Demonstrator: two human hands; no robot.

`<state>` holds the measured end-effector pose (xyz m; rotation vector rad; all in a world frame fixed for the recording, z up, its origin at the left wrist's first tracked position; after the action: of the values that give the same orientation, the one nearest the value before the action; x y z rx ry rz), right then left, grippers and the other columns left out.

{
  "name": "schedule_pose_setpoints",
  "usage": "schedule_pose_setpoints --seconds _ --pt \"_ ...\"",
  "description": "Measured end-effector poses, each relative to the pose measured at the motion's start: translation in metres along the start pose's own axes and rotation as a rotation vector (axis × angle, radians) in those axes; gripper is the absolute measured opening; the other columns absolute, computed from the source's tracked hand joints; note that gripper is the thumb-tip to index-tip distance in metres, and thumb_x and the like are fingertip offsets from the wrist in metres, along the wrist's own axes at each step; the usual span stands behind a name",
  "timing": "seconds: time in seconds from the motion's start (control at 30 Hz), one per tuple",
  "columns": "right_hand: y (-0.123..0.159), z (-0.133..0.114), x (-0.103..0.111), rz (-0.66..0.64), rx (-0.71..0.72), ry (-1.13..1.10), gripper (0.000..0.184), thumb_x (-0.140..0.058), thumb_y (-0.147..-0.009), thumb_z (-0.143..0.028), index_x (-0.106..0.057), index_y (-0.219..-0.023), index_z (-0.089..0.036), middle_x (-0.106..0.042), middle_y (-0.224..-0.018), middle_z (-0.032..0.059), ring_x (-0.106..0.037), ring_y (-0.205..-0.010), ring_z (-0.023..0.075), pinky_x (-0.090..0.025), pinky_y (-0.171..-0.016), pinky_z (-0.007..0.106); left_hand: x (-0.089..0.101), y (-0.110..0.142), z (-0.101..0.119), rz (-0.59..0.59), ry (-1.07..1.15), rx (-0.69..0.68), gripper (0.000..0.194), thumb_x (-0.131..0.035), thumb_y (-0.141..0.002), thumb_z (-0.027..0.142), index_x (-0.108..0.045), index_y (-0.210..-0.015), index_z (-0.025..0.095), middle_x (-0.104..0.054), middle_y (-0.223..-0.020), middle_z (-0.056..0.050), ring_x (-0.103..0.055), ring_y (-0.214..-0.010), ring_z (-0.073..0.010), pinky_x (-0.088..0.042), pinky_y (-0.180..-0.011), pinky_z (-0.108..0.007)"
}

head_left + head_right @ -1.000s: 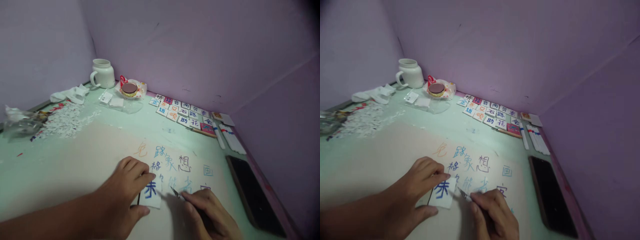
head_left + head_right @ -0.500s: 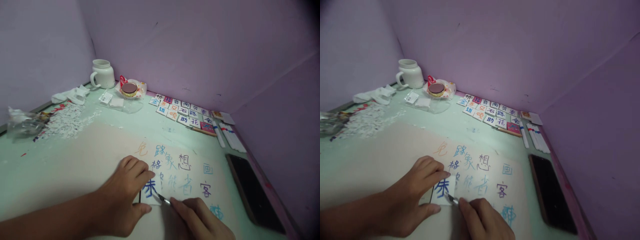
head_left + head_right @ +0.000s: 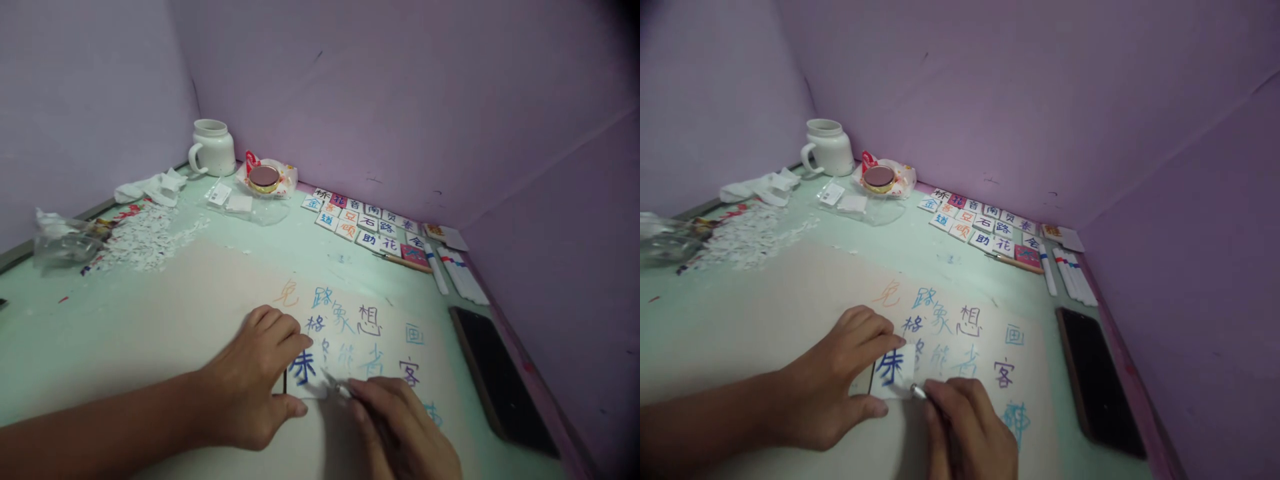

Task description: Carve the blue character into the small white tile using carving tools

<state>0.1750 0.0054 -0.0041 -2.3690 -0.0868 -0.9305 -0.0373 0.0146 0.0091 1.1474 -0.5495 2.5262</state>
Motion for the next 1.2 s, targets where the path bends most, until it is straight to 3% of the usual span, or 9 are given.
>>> schedule_pose_setpoints --seconds 0.13,0.27,0.47,0.6,0.7,0.9,1.03,1.13,1.2 --pt "-0.003 0.002 0.004 0.095 -0.094 -0.258 0.009 -0.052 -0.089 -0.018 -0.057 -0.084 -0.025 -0.069 -0.086 0.002 -0.067 -0.078 0.0132 -0.053 -0.066 0.018 -0.002 0.0 -0.002 0.029 0.001 -0.002 0.056 -0.08 -0.062 0.021 -0.053 -0.111 0.016 -0.051 -0.098 -0.007 -0.045 -0.09 -0.0256 -0.035 -0.086 -0.046" --pt "-0.007 -0.002 0.016 -0.009 -0.259 -0.472 0.013 -0.059 -0.09 -0.027 -0.067 -0.081 -0.024 -0.069 -0.085 0.003 -0.066 -0.073 0.0141 -0.054 -0.066 0.021 -0.003 0.0 -0.002 0.012 -0.001 0.003 0.053 -0.079 -0.062 0.021 -0.055 -0.109 0.015 -0.052 -0.097 -0.008 -0.045 -0.091 -0.0264 -0.035 -0.087 -0.047" --pt "-0.012 -0.003 0.026 -0.115 -0.451 -0.875 0.019 -0.066 -0.087 -0.033 -0.073 -0.104 -0.036 -0.074 -0.084 0.0017 -0.07 -0.076 0.015 -0.057 -0.071 0.022 -0.001 -0.002 -0.001 -0.024 -0.007 0.036 0.053 -0.079 -0.061 0.021 -0.057 -0.109 0.014 -0.052 -0.098 -0.009 -0.046 -0.092 -0.0269 -0.035 -0.087 -0.047" --pt "-0.008 0.001 0.016 -0.163 -0.462 -0.931 0.021 -0.073 -0.08 -0.033 -0.074 -0.102 -0.033 -0.075 -0.079 0.0026 -0.07 -0.067 0.0143 -0.057 -0.062 0.02 -0.001 -0.002 -0.001 -0.029 -0.022 0.043 0.053 -0.081 -0.062 0.025 -0.058 -0.108 0.014 -0.053 -0.097 -0.009 -0.046 -0.092 -0.0271 -0.036 -0.087 -0.046" --pt "-0.006 -0.001 0.009 -0.06 -0.531 -0.808 0.016 -0.075 -0.079 -0.034 -0.075 -0.093 -0.027 -0.073 -0.072 0.0035 -0.069 -0.061 0.0144 -0.057 -0.056 0.019 -0.003 -0.002 -0.002 -0.011 -0.061 0.04 0.056 -0.083 -0.063 0.037 -0.058 -0.109 0.015 -0.055 -0.096 -0.008 -0.048 -0.091 -0.0268 -0.037 -0.085 -0.046" --pt "-0.02 -0.006 0.013 -0.201 -0.019 -0.627 0.025 -0.057 -0.091 -0.038 -0.07 -0.112 -0.03 -0.075 -0.078 0.0031 -0.071 -0.064 0.0172 -0.06 -0.06 0.024 -0.008 -0.002 -0.003 0.073 -0.196 0.058 0.074 -0.083 -0.061 0.055 -0.056 -0.114 0.012 -0.059 -0.092 -0.008 -0.051 -0.089 -0.0282 -0.037 -0.085 -0.046" --pt "-0.022 0.0 0.024 -0.316 0.154 -0.41 0.035 -0.045 -0.096 -0.028 -0.059 -0.128 -0.031 -0.075 -0.103 0.0057 -0.073 -0.089 0.0193 -0.06 -0.074 0.027 -0.004 0.0 0.0 0.053 -0.126 0.017 0.069 -0.074 -0.071 0.054 -0.051 -0.122 0.012 -0.063 -0.094 -0.01 -0.055 -0.088 -0.0277 -0.035 -0.09 -0.049" --pt "-0.019 0.003 0.03 -0.363 0.111 -0.302 0.034 -0.044 -0.097 -0.028 -0.058 -0.128 -0.031 -0.069 -0.119 0.0065 -0.066 -0.109 0.0203 -0.055 -0.089 0.032 0.001 0.004 0.001 0.082 -0.06 -0.04 0.05 -0.06 -0.081 0.04 -0.05 -0.121 0.012 -0.063 -0.092 -0.01 -0.056 -0.084 -0.0259 -0.036 -0.088 -0.048" --pt "-0.018 0.003 0.033 -0.355 0.004 -0.374 0.028 -0.049 -0.095 -0.036 -0.064 -0.118 -0.029 -0.07 -0.111 0.0072 -0.068 -0.101 0.0203 -0.057 -0.086 0.032 0.005 0.007 0.002 0.123 -0.038 -0.074 0.042 -0.05 -0.081 0.027 -0.05 -0.121 0.012 -0.062 -0.091 -0.01 -0.055 -0.082 -0.0247 -0.038 -0.084 -0.047"
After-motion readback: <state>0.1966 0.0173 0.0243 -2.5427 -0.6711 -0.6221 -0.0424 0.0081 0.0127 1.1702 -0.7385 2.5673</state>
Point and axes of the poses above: each hand's wrist, its own y-axis away from the middle knuckle, its own x-axis out of the back of the hand, z = x × y, the point moved 1 cm from there along -y, towards the middle knuckle
